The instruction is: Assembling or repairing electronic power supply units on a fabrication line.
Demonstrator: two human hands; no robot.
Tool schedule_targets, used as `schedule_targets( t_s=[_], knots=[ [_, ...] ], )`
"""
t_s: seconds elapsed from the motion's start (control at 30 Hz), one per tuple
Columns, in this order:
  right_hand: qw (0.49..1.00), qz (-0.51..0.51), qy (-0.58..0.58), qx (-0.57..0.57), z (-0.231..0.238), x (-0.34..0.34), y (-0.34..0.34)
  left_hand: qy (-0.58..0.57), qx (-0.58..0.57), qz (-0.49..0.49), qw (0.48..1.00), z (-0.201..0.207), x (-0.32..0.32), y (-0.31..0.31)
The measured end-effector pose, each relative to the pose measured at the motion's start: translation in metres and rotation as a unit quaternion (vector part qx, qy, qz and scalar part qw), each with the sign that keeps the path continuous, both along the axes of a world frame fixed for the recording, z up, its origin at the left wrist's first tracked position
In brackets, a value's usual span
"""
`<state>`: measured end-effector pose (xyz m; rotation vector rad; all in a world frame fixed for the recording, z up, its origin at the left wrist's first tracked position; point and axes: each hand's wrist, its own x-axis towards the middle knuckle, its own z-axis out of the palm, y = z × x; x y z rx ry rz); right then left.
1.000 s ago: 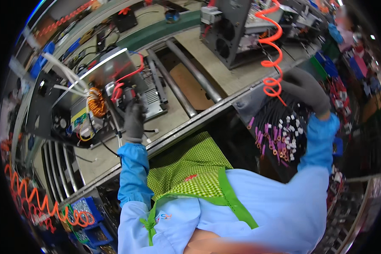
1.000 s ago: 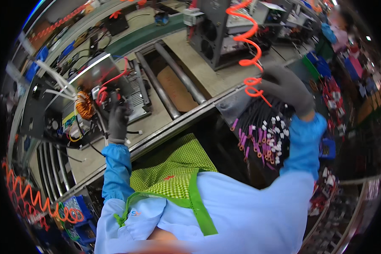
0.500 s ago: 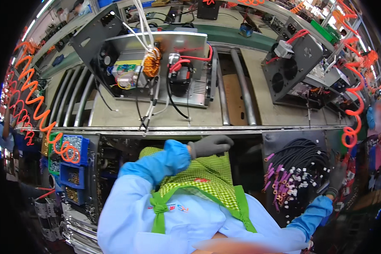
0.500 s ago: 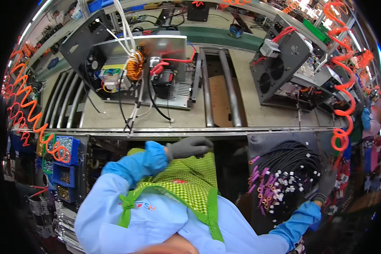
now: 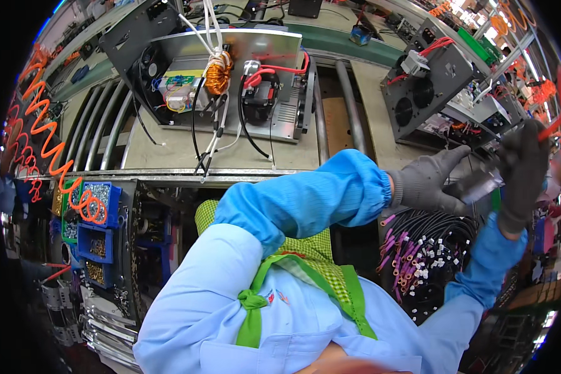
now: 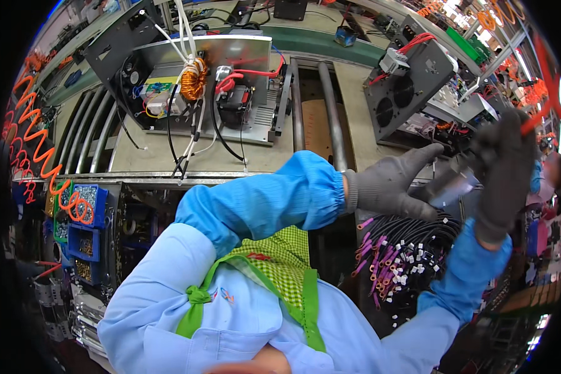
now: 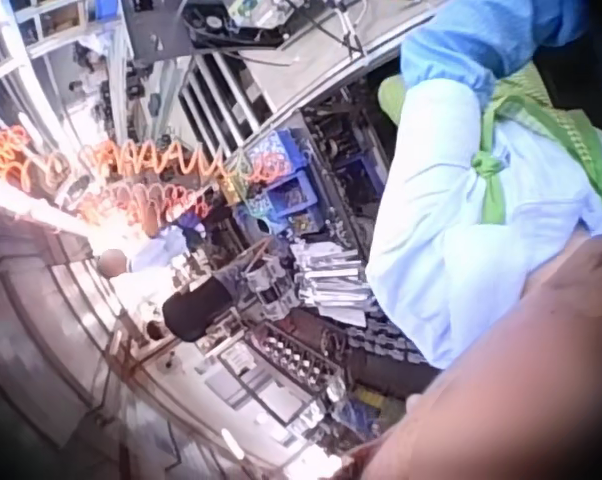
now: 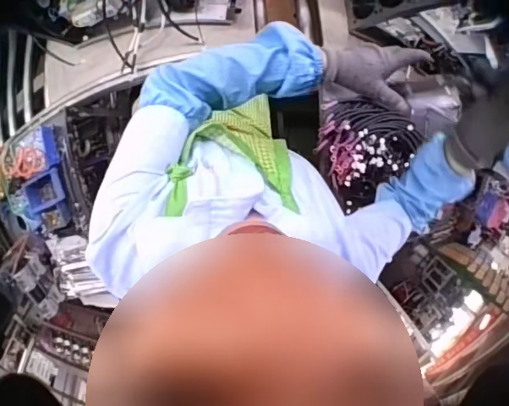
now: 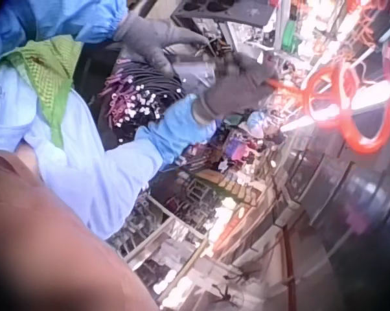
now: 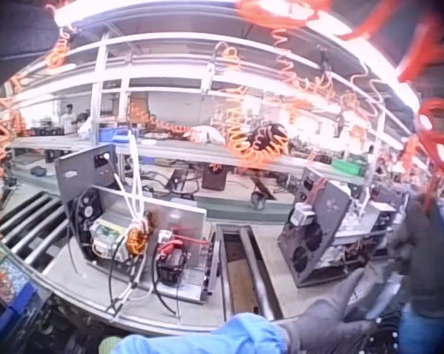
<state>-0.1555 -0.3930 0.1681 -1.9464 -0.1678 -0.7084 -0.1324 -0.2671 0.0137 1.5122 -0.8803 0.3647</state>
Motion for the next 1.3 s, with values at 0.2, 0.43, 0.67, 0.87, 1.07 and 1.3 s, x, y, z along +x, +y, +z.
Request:
schedule_targets(
  t_s=[0.2, 0.43, 0.67, 0.87, 1.07, 1.3],
  knots=[
    [0.884, 0.031, 0.056, -0.463, -0.016, -0.003, -0.001, 0.154, 0.132, 0.004, 0.979, -0.038, 0.023, 0.062],
    [0.754, 0.199, -0.081, -0.620, -0.100, 0.006, 0.046, 0.051, 0.442, 0.007, 0.895, -0.047, 0.026, 0.093],
    [0.776, 0.418, 0.274, -0.386, -0.178, 0.055, 0.025, 0.018, 0.578, -0.018, 0.816, -0.058, 0.042, 0.083],
    [0.845, 0.202, 0.184, -0.459, -0.188, 0.090, -0.002, -0.188, 0.609, 0.305, 0.708, -0.041, 0.110, 0.187],
    [0.872, 0.143, 0.094, -0.458, -0.202, 0.131, 0.033, -0.099, 0.786, 0.349, 0.500, -0.042, 0.150, 0.242],
    [0.875, 0.150, 0.045, -0.458, -0.219, 0.152, 0.072, 0.008, 0.798, 0.278, 0.534, -0.010, 0.158, 0.265]
  ],
)
